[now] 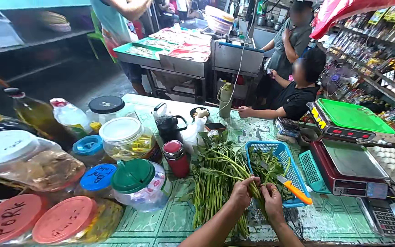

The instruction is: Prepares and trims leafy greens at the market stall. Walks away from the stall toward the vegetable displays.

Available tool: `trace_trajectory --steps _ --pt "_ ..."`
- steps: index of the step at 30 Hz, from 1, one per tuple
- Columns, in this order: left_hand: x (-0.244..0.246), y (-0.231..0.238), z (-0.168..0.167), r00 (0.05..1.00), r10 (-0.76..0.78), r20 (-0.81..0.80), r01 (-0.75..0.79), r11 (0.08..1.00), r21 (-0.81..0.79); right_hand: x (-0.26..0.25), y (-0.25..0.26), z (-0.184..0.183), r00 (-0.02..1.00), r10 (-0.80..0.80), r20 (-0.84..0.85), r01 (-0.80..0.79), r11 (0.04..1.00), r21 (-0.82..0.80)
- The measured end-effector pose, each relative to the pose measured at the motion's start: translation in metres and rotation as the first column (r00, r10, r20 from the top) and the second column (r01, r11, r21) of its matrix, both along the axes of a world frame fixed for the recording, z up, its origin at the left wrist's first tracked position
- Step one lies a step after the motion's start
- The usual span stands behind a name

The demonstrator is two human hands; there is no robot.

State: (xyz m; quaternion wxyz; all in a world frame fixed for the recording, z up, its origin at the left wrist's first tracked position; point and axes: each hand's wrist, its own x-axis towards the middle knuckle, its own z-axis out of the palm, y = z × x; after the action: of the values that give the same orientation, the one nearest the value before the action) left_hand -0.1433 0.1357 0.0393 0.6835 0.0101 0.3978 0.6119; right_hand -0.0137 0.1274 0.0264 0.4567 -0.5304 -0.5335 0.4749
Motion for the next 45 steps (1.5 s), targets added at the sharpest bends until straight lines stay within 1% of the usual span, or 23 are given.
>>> trace_trajectory --steps 3,5,8,10,12,14,15,17,19,21,23,25,27,31,33,35,37,38,40,41,42,43,45 --pt "0.0 0.006 0.013 1.0 0.009 -0.017 -0.009 1.0 0.011 -0.012 0.001 0.006 0.996 -0.02 -0.086 0.022 1.0 0.023" --pt "-0.002 0.008 0.015 0.999 0.017 -0.052 -0.015 1.0 0.027 -0.017 0.001 0.008 0.97 -0.051 -0.239 0.051 0.999 -0.005" --pt "-0.011 0.003 0.007 0.997 -0.02 -0.068 0.029 0.991 0.131 -0.018 0.003 0.007 0.87 -0.101 -0.482 0.063 0.994 -0.094" --pt "-0.015 -0.004 0.0 0.994 -0.063 -0.086 0.082 0.968 0.235 -0.014 0.006 0.007 0.817 -0.153 -0.555 0.067 0.983 -0.172" --pt "-0.015 -0.011 -0.011 0.987 -0.11 -0.115 0.139 0.947 0.288 -0.011 0.007 0.004 0.802 -0.194 -0.565 0.072 0.971 -0.23" --pt "-0.015 -0.017 -0.027 0.979 -0.147 -0.142 0.182 0.944 0.274 -0.01 0.007 -0.007 0.829 -0.196 -0.524 0.076 0.967 -0.241" --pt "-0.014 -0.02 -0.035 0.977 -0.152 -0.15 0.183 0.959 0.218 -0.011 0.005 -0.015 0.853 -0.176 -0.492 0.058 0.968 -0.245" --pt "-0.015 -0.024 -0.046 0.98 -0.154 -0.128 0.158 0.987 0.022 -0.011 -0.003 -0.035 0.904 -0.101 -0.416 -0.01 0.966 -0.257" --pt "-0.017 -0.026 -0.052 0.984 -0.164 -0.069 0.152 0.976 -0.156 -0.012 -0.013 -0.051 0.94 -0.004 -0.34 -0.09 0.961 -0.262" --pt "-0.02 -0.026 -0.052 0.983 -0.185 -0.021 0.172 0.947 -0.272 -0.012 -0.024 -0.059 0.951 0.091 -0.295 -0.165 0.957 -0.239" --pt "-0.021 -0.025 -0.049 0.982 -0.185 -0.048 0.156 0.919 -0.362 -0.012 -0.033 -0.058 0.948 0.199 -0.247 -0.248 0.951 -0.185" --pt "-0.025 -0.025 -0.049 0.973 -0.211 -0.096 0.164 0.92 -0.355 -0.011 -0.04 -0.045 0.926 0.337 -0.168 -0.359 0.925 -0.122" --pt "-0.025 -0.027 -0.047 0.946 -0.231 -0.229 0.165 0.948 -0.272 -0.01 -0.047 -0.026 0.89 0.435 -0.139 -0.445 0.894 -0.057" --pt "-0.038 -0.014 -0.009 0.861 -0.189 -0.473 0.102 0.974 -0.203 0.002 -0.067 0.012 0.831 0.551 -0.079 -0.528 0.825 0.201" --pt "-0.048 0.002 0.019 0.868 -0.127 -0.481 0.053 0.985 -0.165 0.014 -0.076 0.032 0.837 0.546 -0.011 -0.514 0.794 0.325" --pt "-0.056 0.024 0.04 0.923 -0.023 -0.383 -0.03 0.991 -0.133 0.03 -0.083 0.051 0.878 0.476 0.043 -0.443 0.778 0.445" --pt "-0.067 0.038 0.059 0.938 0.042 -0.345 -0.077 0.993 -0.088 0.046 -0.082 0.063 0.91 0.415 0.017 -0.359 0.766 0.534" --pt "-0.072 0.042 0.067 0.931 0.05 -0.361 -0.078 0.995 -0.064 0.052 -0.076 0.067 0.927 0.373 -0.03 -0.3 0.789 0.537" --pt "-0.077 0.047 0.082 0.913 0.053 -0.404 -0.068 0.997 -0.024 0.059 -0.049 0.073 0.966 0.223 -0.128 -0.149 0.891 0.428" --pt "-0.079 0.048 0.087 0.909 0.049 -0.413 -0.057 0.998 -0.007 0.061 -0.028 0.071 0.986 0.153 -0.067 -0.12 0.928 0.352" --pt "-0.081 0.047 0.089 0.91 0.042 -0.412 -0.043 0.999 0.008 0.062 -0.003 0.066 0.988 0.123 0.097 -0.145 0.953 0.265" --pt "-0.083 0.044 0.087 0.912 0.022 -0.41 -0.017 1.0 0.016 0.064 0.022 0.057 0.943 0.146 0.3 -0.196 0.97 0.144" --pt "-0.088 0.037 0.079 0.899 -0.019 -0.438 0.028 0.999 0.014 0.069 0.069 0.029 0.747 0.253 0.615 -0.239 0.965 -0.107"
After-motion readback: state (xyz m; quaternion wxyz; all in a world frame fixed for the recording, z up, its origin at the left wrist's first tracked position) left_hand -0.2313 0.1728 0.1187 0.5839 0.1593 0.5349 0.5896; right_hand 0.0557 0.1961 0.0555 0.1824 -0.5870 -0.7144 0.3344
